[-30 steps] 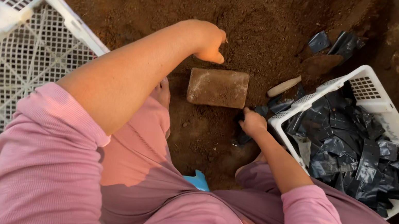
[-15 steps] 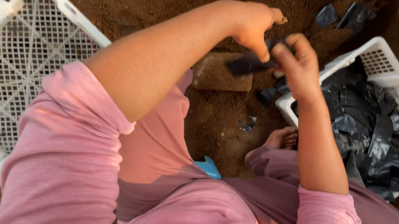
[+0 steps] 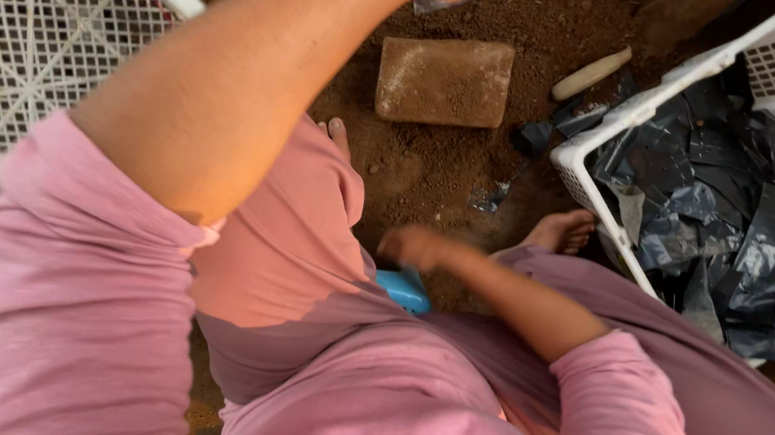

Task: The person sits on a small stool and fills black plastic nursery bags with soil from a large pile. They scoop soil by hand, pack it into the bags, and place the filled bags into a white plastic crate.

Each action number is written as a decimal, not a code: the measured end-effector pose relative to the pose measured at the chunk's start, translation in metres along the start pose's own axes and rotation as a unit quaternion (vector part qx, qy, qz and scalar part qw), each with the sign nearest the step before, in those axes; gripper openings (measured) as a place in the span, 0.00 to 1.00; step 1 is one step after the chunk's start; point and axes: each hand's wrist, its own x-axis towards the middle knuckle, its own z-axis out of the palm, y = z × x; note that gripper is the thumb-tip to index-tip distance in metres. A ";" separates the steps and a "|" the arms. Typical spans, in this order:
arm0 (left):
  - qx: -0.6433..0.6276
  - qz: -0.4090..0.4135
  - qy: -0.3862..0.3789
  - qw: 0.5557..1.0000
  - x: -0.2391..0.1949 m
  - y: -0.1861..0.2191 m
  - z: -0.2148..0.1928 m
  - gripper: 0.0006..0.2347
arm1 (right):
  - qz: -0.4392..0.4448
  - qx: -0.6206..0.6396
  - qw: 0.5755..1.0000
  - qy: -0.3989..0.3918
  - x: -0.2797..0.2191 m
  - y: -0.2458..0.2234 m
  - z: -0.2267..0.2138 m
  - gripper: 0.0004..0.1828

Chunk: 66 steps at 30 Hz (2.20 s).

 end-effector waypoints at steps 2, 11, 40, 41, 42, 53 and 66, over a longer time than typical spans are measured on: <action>-0.038 0.043 0.063 0.996 0.004 0.003 -0.010 0.11 | 0.055 0.027 0.998 -0.033 0.010 -0.002 0.047 0.21; -0.130 0.068 0.017 0.989 0.079 0.033 -0.039 0.16 | 0.011 0.081 0.989 -0.120 0.012 -0.034 0.047 0.22; -0.267 -0.040 0.219 0.938 -0.021 -0.049 -0.074 0.10 | -0.116 0.227 0.954 -0.156 0.011 -0.056 -0.262 0.19; -0.340 -0.049 0.224 0.912 -0.029 -0.052 -0.072 0.11 | -0.022 0.193 0.981 0.005 -0.006 -0.071 -0.288 0.20; -0.411 -0.058 0.226 0.881 -0.036 -0.055 -0.072 0.13 | -0.053 0.135 0.983 0.111 -0.027 -0.084 -0.312 0.24; -0.635 0.079 0.266 0.721 -0.056 -0.016 -0.041 0.15 | -0.097 0.126 0.919 0.360 -0.153 -0.182 -0.348 0.40; -0.503 0.048 0.140 0.852 0.128 0.097 0.023 0.12 | 0.275 0.011 0.576 0.769 -0.504 0.224 -0.159 0.27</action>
